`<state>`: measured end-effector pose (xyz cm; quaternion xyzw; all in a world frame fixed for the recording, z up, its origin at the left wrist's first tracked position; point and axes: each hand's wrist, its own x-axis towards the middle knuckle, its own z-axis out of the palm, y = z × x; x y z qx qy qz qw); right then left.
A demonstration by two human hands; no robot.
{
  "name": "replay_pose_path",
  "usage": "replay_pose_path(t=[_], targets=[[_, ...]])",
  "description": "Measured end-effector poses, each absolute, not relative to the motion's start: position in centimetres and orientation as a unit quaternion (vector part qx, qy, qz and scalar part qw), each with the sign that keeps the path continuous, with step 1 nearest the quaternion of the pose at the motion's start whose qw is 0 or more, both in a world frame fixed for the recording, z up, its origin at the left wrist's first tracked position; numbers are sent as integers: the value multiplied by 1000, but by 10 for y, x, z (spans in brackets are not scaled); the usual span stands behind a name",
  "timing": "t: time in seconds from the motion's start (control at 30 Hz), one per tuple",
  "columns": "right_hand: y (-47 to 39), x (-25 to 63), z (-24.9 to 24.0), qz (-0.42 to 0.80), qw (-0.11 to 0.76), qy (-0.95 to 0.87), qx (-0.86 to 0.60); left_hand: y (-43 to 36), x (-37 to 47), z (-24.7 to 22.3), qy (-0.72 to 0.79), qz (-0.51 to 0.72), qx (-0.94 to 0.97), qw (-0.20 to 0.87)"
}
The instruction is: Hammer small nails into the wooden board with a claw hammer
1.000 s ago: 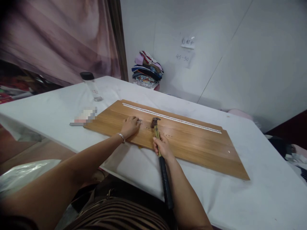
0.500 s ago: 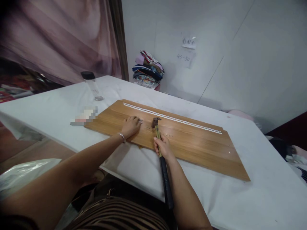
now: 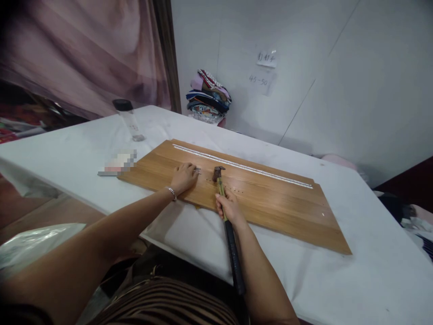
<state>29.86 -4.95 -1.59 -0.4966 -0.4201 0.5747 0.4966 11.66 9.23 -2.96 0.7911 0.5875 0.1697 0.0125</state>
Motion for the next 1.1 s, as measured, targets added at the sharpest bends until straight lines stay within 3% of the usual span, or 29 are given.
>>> replay_pose_path(t=[1.1], targets=[[-49,297,-15,568,494,-427,-501,91,117,-28,589,169,791,15]])
